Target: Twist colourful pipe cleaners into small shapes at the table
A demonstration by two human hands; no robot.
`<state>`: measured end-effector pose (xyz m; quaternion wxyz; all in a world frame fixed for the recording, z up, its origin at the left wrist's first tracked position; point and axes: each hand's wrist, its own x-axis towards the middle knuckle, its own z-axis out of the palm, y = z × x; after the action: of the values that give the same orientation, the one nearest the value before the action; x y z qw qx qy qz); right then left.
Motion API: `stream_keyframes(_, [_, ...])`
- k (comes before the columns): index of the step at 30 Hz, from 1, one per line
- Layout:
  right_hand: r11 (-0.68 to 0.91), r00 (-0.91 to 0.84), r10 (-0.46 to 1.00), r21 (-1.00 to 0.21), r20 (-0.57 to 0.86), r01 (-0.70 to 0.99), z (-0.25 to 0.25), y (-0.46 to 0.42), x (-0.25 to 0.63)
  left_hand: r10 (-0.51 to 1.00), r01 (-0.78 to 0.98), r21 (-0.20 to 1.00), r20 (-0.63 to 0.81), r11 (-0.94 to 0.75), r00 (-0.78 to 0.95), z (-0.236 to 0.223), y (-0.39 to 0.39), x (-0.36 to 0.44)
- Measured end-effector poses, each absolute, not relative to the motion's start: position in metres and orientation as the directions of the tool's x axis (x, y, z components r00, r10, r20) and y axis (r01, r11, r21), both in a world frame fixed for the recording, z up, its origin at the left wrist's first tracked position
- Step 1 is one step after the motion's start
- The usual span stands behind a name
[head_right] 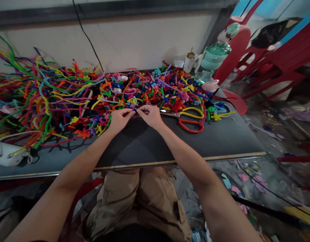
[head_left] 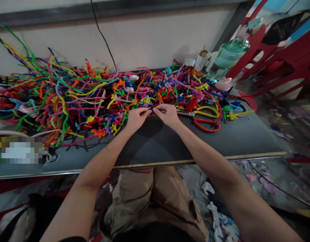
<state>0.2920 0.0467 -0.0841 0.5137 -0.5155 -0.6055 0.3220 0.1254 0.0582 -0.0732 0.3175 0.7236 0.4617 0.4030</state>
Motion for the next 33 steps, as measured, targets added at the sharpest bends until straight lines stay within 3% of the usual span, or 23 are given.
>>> stream_keyframes(7, [0.356,-0.010,0.925,-0.853,0.381,0.381,-0.087,0.045,0.291,0.929,0.326,0.877,0.287,-0.353,0.234,-0.080,0.059,0.127])
stream_keyframes(13, [0.464,-0.098,0.869,-0.731,0.485,0.500,-0.088,0.045,0.294,0.984,0.174,0.973,0.130,-0.151,0.124,-0.084,0.066,0.128])
stream_keyframes(21, [0.454,-0.038,0.832,-0.640,0.553,0.620,-0.089,0.046,0.299,0.991,0.020,0.999,-0.037,0.035,0.126,-0.077,0.065,0.130])
stream_keyframes(28, [0.431,-0.001,0.805,-0.584,0.593,0.688,-0.090,0.047,0.300,0.982,-0.039,0.997,-0.055,0.063,0.180,-0.078,0.067,0.128])
stream_keyframes(33, [0.434,-0.013,0.794,-0.552,0.608,0.712,-0.089,0.045,0.298,0.984,0.057,0.998,0.021,-0.031,0.177,-0.077,0.065,0.127])
